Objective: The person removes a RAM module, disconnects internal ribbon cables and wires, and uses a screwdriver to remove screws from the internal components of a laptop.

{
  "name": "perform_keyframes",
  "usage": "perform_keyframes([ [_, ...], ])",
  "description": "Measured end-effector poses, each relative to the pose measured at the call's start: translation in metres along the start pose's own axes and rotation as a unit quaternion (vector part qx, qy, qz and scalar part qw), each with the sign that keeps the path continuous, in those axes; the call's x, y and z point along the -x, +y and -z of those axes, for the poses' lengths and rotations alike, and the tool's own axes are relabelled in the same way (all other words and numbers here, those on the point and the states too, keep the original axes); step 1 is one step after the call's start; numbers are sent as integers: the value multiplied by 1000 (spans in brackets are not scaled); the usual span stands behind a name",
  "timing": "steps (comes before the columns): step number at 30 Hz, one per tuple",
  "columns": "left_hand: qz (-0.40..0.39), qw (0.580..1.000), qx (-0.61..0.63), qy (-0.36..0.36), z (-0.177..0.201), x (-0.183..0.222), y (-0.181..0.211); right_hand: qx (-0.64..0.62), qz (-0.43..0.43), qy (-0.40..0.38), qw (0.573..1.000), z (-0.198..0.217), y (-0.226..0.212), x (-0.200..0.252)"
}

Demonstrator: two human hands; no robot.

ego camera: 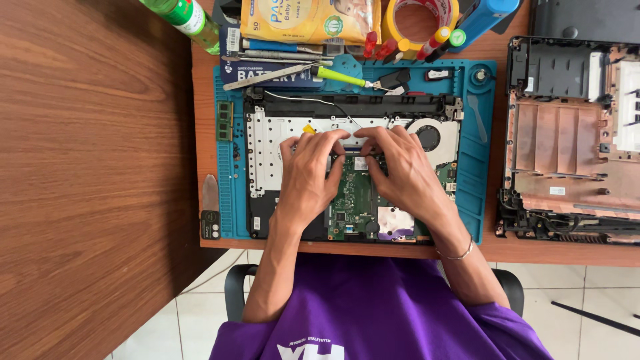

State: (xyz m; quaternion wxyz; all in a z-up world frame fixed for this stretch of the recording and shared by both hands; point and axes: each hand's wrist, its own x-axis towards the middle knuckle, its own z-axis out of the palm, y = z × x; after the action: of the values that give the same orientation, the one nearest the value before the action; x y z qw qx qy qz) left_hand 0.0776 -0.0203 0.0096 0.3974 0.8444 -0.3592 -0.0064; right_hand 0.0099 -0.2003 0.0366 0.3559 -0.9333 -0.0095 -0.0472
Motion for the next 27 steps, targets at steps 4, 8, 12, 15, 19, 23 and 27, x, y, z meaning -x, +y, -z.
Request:
perform_keyframes([
  [4,6,1000,-2,4,-2,0,0,-18,-20,5,1000,0,-1,-1],
  [8,9,1000,0,4,-2,1,-2,-27,-30,2,999,0,-2,-2],
  [12,17,1000,1,0,-3,0,-1,-35,-35,8,999,0,-3,-3],
  [15,28,1000,8,-5,-3,0,0,-34,-41,15,998,0,-5,-3],
  [19,34,999,18,-5,-3,-2,1,-52,-61,23,996,0,-9,-4],
  [23,41,999,20,-13,-4,-1,1,-65,-86,18,994,1,-10,-5],
  [27,47,999,24,-8,-5,-2,1,-53,-74,17,996,0,-8,-6],
])
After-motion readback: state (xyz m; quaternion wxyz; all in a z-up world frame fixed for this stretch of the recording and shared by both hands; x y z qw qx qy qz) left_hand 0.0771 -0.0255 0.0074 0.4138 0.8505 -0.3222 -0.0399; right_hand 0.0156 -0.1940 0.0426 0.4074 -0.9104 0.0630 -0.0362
